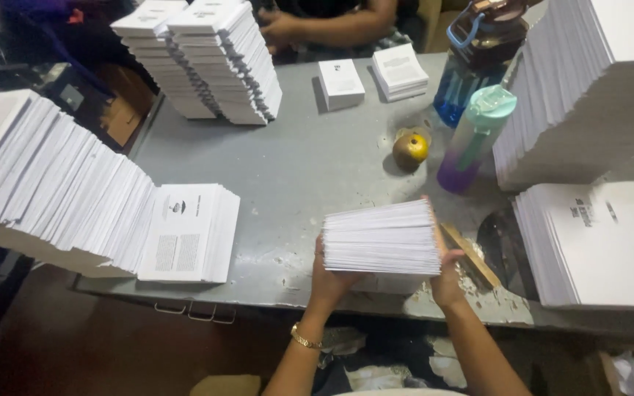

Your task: Folding printed paper sheets and organizing them into stacks on a workbench in a print shop finishing area.

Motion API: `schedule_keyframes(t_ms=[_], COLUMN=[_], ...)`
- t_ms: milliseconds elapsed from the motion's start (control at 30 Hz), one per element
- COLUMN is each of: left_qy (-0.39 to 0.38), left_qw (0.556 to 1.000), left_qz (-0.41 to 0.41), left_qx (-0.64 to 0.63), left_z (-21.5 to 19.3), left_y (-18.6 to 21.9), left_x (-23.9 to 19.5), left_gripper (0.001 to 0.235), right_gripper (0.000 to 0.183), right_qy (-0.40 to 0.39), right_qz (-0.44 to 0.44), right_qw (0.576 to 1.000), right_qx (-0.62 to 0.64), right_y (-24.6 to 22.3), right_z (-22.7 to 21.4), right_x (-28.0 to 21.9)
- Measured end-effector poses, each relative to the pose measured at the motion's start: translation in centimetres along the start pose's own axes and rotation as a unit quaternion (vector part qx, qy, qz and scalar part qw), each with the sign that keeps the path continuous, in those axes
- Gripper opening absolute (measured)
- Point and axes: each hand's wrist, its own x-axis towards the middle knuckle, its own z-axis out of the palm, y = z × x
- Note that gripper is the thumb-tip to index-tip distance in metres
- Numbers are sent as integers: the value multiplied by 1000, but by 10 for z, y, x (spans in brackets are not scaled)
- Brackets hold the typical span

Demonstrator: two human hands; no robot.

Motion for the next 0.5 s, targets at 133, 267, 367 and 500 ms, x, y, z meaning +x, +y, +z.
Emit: schedule_keyframes(t_ms=[133,267,367,500], left_qy=[16,-18,-9,-46], left_qw=[1000,1000,999,989], left_qz=[-10,-7,-21,-55], left_qx=[-7,-18,-46,-132], left_z=[2,-5,-6,-14], left_y=[14,18,24,25], left_x=[0,-3,-1,-1], left_gripper=[118,122,129,111], right_gripper=[125,135,127,106], right_qy=[42,50,70,-76], right_qz=[-10,-15,-176,-234], right_qw=[894,918,862,713], right_qx=[-447,-393,-470,-656], right_y=[-5,-11,-30,-47], right_z=[53,34,23,41], right_x=[12,12,15,7])
